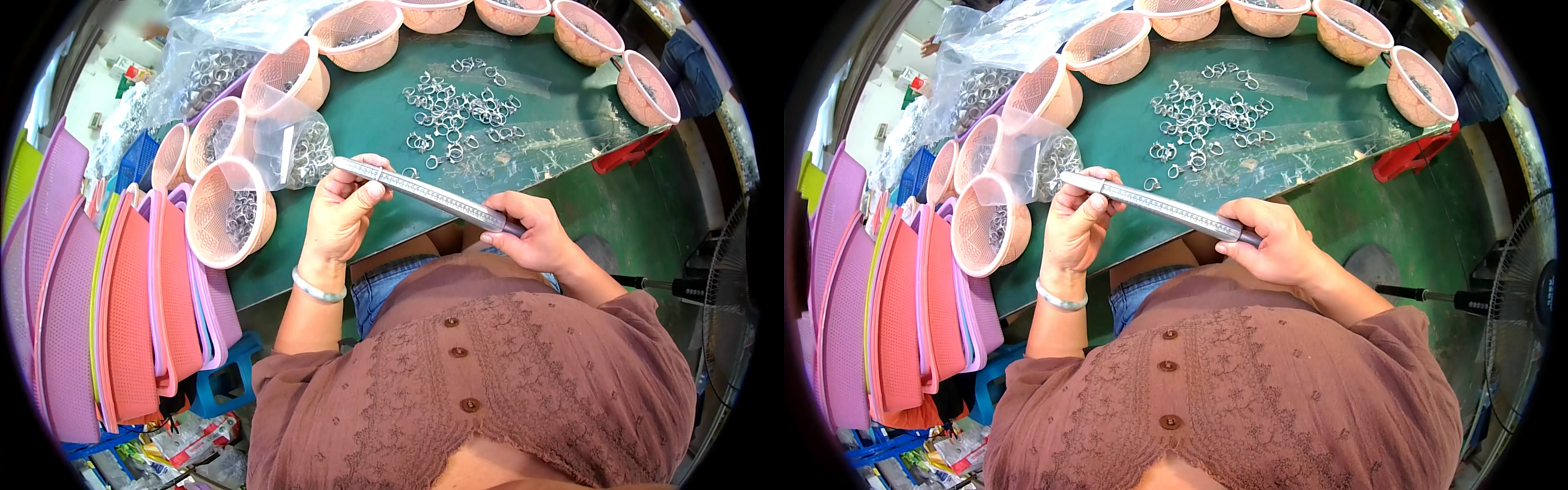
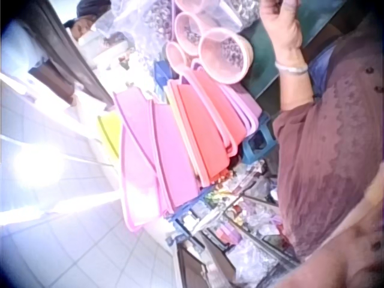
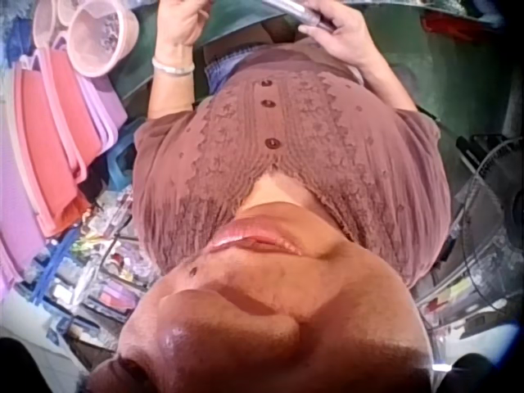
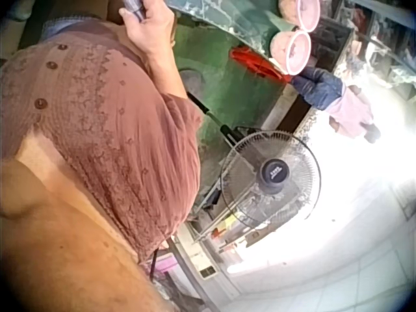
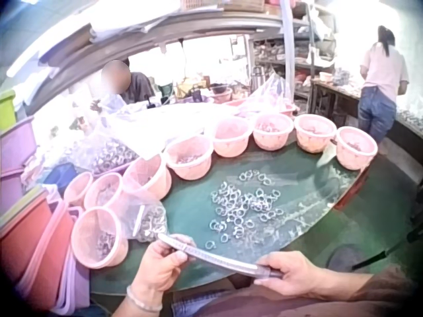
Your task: The person picks up metal rings from a table and slides them one by one onto a ring sizing mandrel, checking their size.
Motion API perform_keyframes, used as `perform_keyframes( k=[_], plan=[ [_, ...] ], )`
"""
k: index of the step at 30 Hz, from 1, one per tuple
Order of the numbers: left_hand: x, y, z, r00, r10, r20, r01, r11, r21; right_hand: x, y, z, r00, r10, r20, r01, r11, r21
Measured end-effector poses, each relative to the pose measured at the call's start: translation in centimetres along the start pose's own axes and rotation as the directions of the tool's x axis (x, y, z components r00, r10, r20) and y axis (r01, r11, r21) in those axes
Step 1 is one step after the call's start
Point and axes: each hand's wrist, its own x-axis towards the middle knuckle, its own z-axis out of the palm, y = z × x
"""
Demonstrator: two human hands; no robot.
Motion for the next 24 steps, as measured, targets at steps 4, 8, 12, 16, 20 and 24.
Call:
perform_keyframes(
  k=[4, 8, 12, 16, 20, 24],
  plan=[
    [0.0, 0.0, 0.2, 1.000, 0.005, -0.006, -0.005, 0.999, 0.037, 0.0, 0.1, -0.1, 1.000, -0.003, 0.001, 0.003, 1.000, -0.016],
    [-0.1, 0.1, 0.4, 1.000, -0.005, -0.028, 0.007, 0.998, 0.067, 0.0, 0.4, -0.2, 1.000, -0.013, 0.013, 0.014, 1.000, -0.023],
    [-0.2, 0.3, 0.7, 0.999, -0.002, -0.050, 0.006, 0.996, 0.089, 0.0, 0.6, -0.2, 1.000, 0.005, 0.019, -0.005, 1.000, -0.016],
    [-0.3, 0.5, 0.6, 0.998, 0.029, -0.061, -0.020, 0.990, 0.142, 0.0, 0.5, -0.2, 0.999, 0.035, 0.029, -0.035, 0.999, 0.001],
    [-0.7, 0.7, 0.7, 0.995, 0.065, -0.078, -0.051, 0.983, 0.177, 0.1, 0.3, 0.0, 1.000, 0.016, 0.027, -0.016, 1.000, -0.002],
    [-1.0, 0.7, 0.5, 0.994, 0.076, -0.083, -0.058, 0.980, 0.191, 0.2, 0.1, 0.1, 0.999, 0.014, 0.039, -0.014, 1.000, 0.001]
  ],
)
